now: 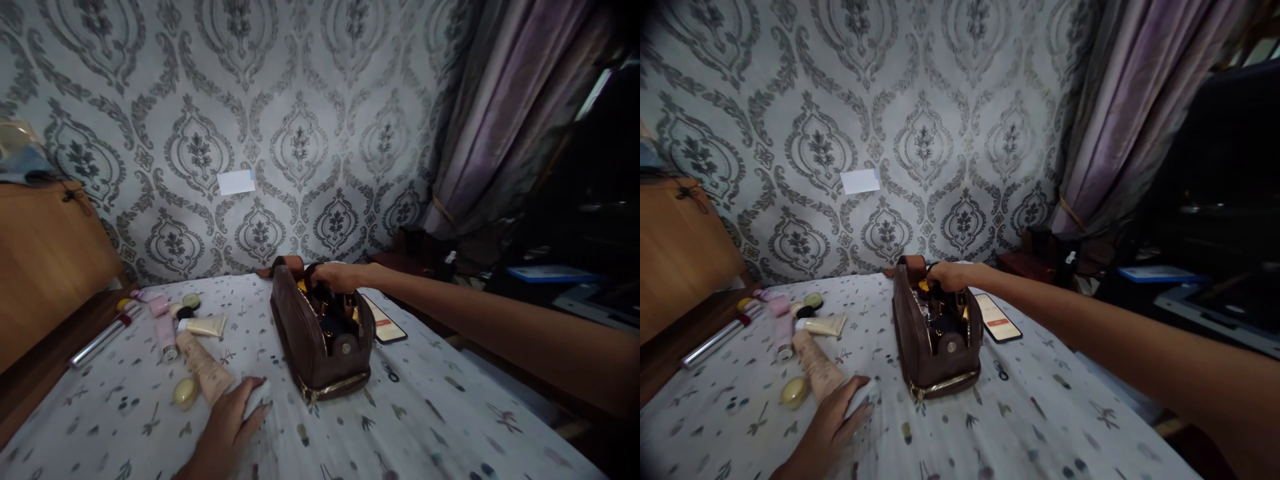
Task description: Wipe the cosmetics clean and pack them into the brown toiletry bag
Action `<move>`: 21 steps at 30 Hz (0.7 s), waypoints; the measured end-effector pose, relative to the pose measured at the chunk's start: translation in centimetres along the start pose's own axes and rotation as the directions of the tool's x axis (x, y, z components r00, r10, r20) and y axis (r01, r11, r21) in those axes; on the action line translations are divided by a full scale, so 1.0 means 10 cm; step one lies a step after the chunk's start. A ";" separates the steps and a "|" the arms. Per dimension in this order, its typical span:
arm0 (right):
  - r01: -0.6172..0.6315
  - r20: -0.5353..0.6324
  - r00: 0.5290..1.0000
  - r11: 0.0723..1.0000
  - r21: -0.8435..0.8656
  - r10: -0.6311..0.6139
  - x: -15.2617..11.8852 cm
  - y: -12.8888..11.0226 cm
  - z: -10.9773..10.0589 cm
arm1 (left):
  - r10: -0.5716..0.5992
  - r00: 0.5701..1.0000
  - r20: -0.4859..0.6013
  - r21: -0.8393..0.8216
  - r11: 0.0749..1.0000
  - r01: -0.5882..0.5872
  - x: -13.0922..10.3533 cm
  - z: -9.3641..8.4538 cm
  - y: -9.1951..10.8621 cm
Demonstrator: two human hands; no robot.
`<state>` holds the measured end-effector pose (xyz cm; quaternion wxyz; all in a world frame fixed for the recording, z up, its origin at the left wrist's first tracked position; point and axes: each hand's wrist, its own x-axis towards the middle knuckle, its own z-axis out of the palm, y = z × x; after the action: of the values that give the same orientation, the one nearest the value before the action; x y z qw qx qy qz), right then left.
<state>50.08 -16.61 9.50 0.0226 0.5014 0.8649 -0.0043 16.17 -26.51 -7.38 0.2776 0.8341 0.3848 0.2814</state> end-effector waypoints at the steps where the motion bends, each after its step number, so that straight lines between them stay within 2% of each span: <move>1: 0.002 -0.001 1.000 1.000 -0.003 -0.002 -0.01 0.00 -0.01 | -0.004 1.000 0.012 -0.003 1.000 0.004 0.00 -0.01 0.02; 5: 0.028 -0.022 0.999 0.999 -0.015 -0.029 -0.03 -0.04 -0.06 | -0.008 1.000 0.020 0.007 1.000 0.008 0.01 -0.05 0.09; 8: 0.056 -0.182 0.982 0.998 -0.030 -0.060 -0.02 -0.23 -0.06 | 0.020 0.999 0.030 0.009 1.000 -0.020 0.02 -0.08 0.16; 10: 0.117 -0.355 0.926 0.992 -0.047 -0.126 -0.02 -0.48 -0.03 | 0.044 0.999 0.014 0.011 0.999 -0.044 0.02 -0.10 0.19; 12: 0.181 -0.558 0.808 0.981 -0.069 -0.188 -0.04 -0.81 0.02 | 0.058 0.998 -0.017 0.012 0.998 -0.058 0.03 -0.12 0.20; 16: 0.287 -0.728 0.634 0.954 -0.090 -0.260 -0.12 -1.55 0.16 | 0.087 0.989 -0.117 -0.065 0.993 -0.095 0.03 -0.17 0.21; 19: 0.441 -0.777 0.579 0.896 0.042 -0.249 -0.09 -1.98 0.38 | 0.096 0.972 -0.215 -0.154 0.979 -0.131 0.04 -0.20 0.20; 21: 0.509 -0.777 0.607 0.832 0.219 -0.167 0.01 -2.16 0.61 | 0.078 0.953 -0.293 -0.187 0.973 -0.137 0.06 -0.24 0.18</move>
<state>31.48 -27.45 3.09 -0.4333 0.2751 0.8582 0.0059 15.77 -26.42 -4.39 0.2883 0.7718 0.3434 0.4509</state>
